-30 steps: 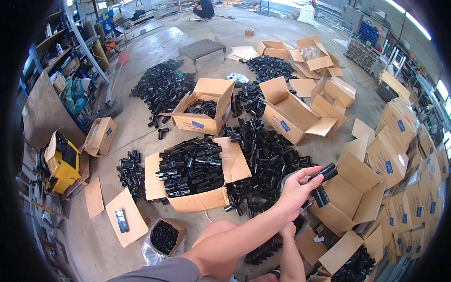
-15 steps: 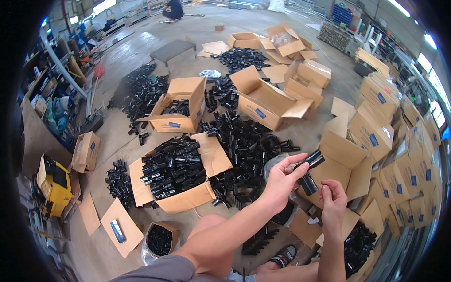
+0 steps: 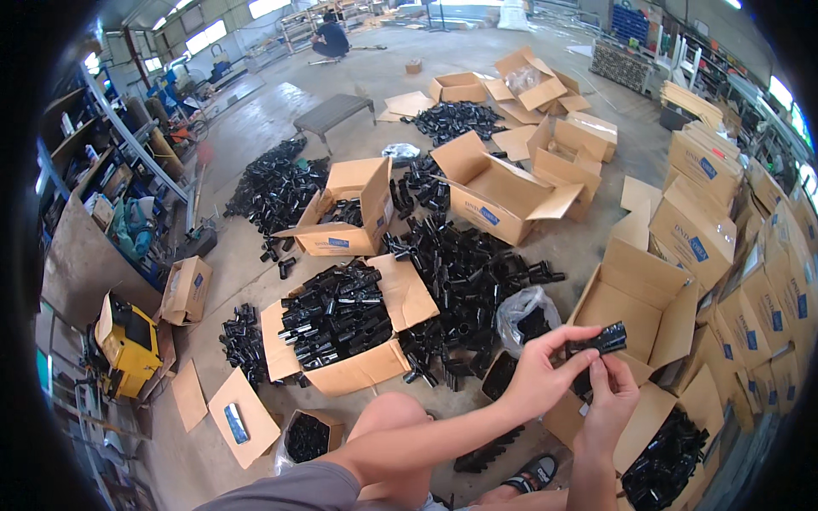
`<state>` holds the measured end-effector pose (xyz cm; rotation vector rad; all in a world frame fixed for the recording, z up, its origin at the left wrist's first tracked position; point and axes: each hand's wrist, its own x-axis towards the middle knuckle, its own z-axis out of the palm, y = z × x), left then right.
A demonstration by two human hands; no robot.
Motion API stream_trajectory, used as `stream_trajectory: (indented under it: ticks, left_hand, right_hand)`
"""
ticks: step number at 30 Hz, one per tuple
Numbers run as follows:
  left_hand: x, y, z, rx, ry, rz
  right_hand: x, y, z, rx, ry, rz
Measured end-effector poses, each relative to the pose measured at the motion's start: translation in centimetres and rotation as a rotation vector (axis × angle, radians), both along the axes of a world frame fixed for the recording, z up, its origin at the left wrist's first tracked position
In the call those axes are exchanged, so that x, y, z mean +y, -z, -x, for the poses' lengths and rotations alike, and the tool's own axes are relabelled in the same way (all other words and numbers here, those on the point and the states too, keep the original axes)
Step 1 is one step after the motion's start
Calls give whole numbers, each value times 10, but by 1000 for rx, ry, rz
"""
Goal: The person sits on the floor and assembles black plastic connectors by hand, inserting small components into the main bodies and sorting the finished pieces into cardboard boxes.
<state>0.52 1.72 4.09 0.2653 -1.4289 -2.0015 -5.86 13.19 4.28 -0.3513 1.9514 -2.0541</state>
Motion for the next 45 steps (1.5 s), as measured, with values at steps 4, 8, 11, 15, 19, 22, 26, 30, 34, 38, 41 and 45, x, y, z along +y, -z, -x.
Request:
stream_trajectory:
  ticks: [4,8,11,15,19,22,26,30,34,38,41,45]
  left_hand:
    - [8,0,-1,-8,-60,12]
    - [12,-1,-2,-11,-49,-7]
    - [12,1,-3,-15,-39,17]
    - [11,0,-3,-2,-49,47]
    - [11,-1,-3,47,-11,-71]
    - [10,1,-3,49,-8,-90]
    - [10,0,-5,62,-40,-72]
    - [11,-2,-7,63,-36,-119]
    - [11,-2,-8,68,-35,-131]
    - [10,1,-6,88,-77,-75]
    - [10,0,-7,70,-66,-79]
    - [9,-1,-9,92,-71,-85]
  right_hand:
    - [-9,-10,-13,-174,84,100]
    - [-7,1,-9,-198,56,180]
    - [-2,6,-6,-233,13,247]
    - [-2,3,-8,-301,0,291]
    - [-7,-5,-15,-296,44,312]
    - [-10,-6,-19,-270,36,326]
    - [-9,9,-18,-258,22,302]
    - [-15,-4,-27,-324,58,364]
    - [-16,-5,-28,-324,69,358]
    - [-18,2,-25,-322,52,380]
    - [-14,9,-19,-333,10,406]
    - [-14,9,-19,-352,-6,424]
